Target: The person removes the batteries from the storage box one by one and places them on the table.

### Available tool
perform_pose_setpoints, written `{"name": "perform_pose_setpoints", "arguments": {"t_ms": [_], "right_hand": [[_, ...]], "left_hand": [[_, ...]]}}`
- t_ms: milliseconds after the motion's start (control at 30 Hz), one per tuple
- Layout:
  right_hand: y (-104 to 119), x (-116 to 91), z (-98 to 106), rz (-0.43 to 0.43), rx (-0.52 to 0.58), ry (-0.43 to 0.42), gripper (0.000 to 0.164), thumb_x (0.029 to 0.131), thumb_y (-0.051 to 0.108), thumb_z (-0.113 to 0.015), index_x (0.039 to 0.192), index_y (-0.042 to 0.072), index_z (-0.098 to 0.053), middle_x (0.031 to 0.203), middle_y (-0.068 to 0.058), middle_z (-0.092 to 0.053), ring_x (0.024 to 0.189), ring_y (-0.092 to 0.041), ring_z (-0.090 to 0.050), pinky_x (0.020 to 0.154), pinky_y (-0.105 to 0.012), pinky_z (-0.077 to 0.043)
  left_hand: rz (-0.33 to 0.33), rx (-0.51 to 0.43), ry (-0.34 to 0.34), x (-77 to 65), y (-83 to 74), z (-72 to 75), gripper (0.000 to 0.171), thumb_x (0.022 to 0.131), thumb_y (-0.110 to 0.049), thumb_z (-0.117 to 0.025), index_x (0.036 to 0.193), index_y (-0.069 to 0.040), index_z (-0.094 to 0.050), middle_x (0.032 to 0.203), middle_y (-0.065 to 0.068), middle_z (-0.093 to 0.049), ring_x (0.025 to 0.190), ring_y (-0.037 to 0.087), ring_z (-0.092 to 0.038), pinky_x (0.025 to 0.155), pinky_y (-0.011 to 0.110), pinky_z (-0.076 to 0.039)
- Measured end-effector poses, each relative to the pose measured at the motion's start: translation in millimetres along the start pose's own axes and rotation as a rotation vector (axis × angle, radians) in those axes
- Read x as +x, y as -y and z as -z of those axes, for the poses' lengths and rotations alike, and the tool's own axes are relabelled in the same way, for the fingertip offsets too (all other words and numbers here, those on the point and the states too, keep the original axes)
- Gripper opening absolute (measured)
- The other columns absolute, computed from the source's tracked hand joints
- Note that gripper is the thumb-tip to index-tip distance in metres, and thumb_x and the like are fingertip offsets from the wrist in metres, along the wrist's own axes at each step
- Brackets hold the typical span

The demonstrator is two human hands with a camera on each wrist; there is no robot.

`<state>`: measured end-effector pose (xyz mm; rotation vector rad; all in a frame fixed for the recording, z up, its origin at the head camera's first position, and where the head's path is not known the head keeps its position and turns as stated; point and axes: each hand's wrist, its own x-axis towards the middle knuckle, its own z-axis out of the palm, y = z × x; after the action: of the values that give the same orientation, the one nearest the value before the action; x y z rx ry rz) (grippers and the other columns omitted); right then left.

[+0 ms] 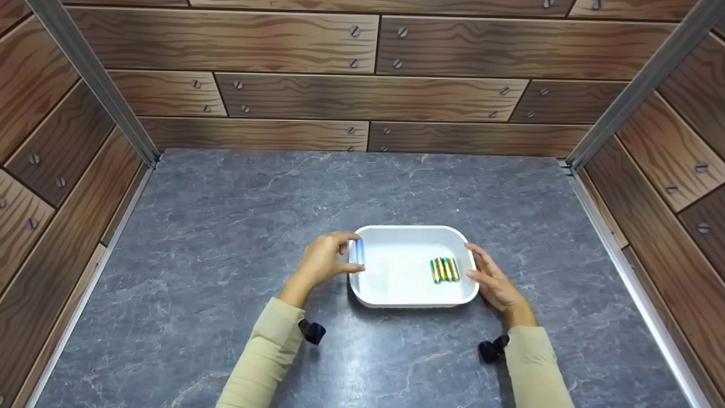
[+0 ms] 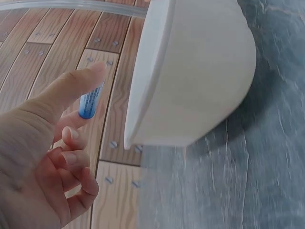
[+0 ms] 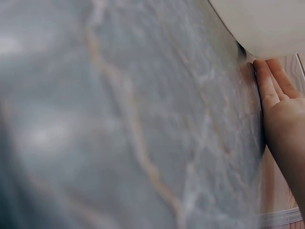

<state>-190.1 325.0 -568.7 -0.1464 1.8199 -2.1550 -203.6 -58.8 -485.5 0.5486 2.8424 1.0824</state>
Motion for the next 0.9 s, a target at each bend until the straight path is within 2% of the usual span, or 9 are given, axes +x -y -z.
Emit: {"name": "perform_pose_setpoints", "arguments": {"t_ms": [133, 300, 600, 900], "right_hand": [[0, 0, -1, -0.006, 0.005, -0.015, 0.057, 0.092, -0.005, -0.047, 0.139, 0.025, -0.037, 0.135, 0.019, -0.047, 0.121, -0.002, -0.051, 0.095, -0.026, -0.049], [0, 0, -1, -0.009, 0.009, -0.020, 0.056, 0.092, -0.004, -0.049, 0.136, 0.029, -0.040, 0.134, 0.018, -0.048, 0.120, -0.002, -0.052, 0.094, -0.026, -0.050], [-1, 1, 1, -0.005, 0.017, -0.015, 0.057, 0.091, -0.006, -0.048, 0.136, 0.030, -0.040, 0.135, 0.020, -0.047, 0.120, -0.001, -0.052, 0.095, -0.025, -0.049], [-1, 0, 2, 0.005, 0.016, 0.015, 0.058, 0.093, -0.004, -0.048, 0.139, 0.029, -0.037, 0.136, 0.023, -0.046, 0.122, 0.001, -0.051, 0.096, -0.024, -0.049]], "left_hand": [[0.002, -0.041, 0.007, -4.9, 10.8, 3.8, 0.058, 0.069, -0.032, -0.086, 0.121, -0.014, -0.066, 0.083, 0.008, -0.060, 0.070, 0.012, -0.045, 0.060, 0.022, -0.034], [0.029, -0.047, 0.009, -9.9, 24.0, 5.2, 0.059, 0.068, -0.031, -0.086, 0.121, -0.015, -0.067, 0.080, 0.005, -0.058, 0.067, 0.011, -0.042, 0.058, 0.022, -0.032], [0.048, -0.062, 0.024, -14.1, 41.8, -2.5, 0.057, 0.068, -0.031, -0.087, 0.119, -0.015, -0.068, 0.082, 0.015, -0.063, 0.065, 0.010, -0.041, 0.061, 0.023, -0.033], [0.129, -0.049, 0.050, -14.2, 55.3, -12.6, 0.057, 0.068, -0.029, -0.087, 0.120, -0.015, -0.068, 0.072, 0.004, -0.057, 0.061, 0.010, -0.040, 0.059, 0.023, -0.032]]}}
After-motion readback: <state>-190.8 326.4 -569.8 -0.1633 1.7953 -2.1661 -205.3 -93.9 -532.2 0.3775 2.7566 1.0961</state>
